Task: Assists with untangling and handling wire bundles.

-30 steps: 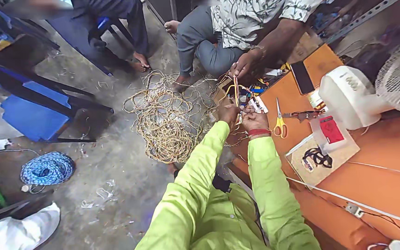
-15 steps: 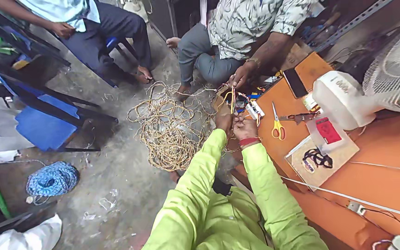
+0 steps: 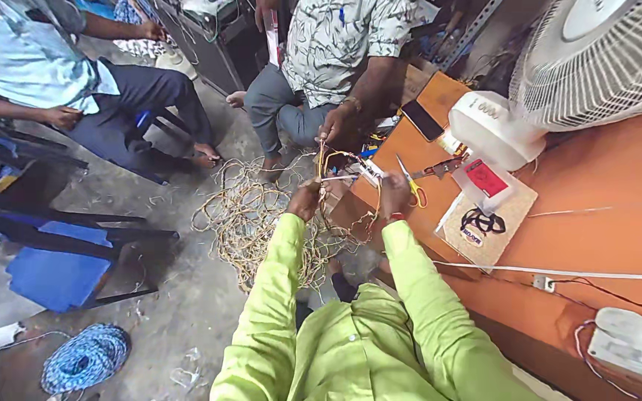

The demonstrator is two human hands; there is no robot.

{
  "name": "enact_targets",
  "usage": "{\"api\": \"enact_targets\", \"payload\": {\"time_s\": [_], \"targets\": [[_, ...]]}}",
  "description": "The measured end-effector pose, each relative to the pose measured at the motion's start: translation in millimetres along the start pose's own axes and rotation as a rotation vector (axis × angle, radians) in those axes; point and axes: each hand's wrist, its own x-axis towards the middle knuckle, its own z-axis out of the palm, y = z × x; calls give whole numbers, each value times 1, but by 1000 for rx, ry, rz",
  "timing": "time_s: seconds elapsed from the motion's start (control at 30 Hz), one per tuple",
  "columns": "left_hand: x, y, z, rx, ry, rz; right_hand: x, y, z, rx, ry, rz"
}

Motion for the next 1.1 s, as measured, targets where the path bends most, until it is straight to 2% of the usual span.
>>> {"api": "enact_targets", "payload": {"time_s": [0.07, 0.17, 0.37, 0.63, 0.7, 0.73, 0.9, 1.0, 1.1], "targets": [[-4, 0, 1, 10, -1, -16, 40, 40, -30, -410, 120, 22], [-4, -3, 7, 36, -17, -8, 73, 67, -58, -748, 33, 182], [-4, -6, 6, 98, -43, 6, 99, 59, -75, -886, -207, 218], [-15, -14, 6, 263, -20, 40, 78, 31, -71, -1012, -253, 246], [-17, -13, 10, 263, 4, 46, 76, 33, -81, -875, -264, 308], [-16, -10, 12, 251, 15, 44, 71, 33, -85, -724, -242, 320], [-18, -7, 16, 221, 23, 30, -7, 15, -89, 235, -210, 371], [-16, -10, 20, 225, 16, 28, -53, 20, -76, 497, -406, 346], [-18, -11, 23, 185, 27, 32, -87, 33, -57, 591, -647, 346]]}}
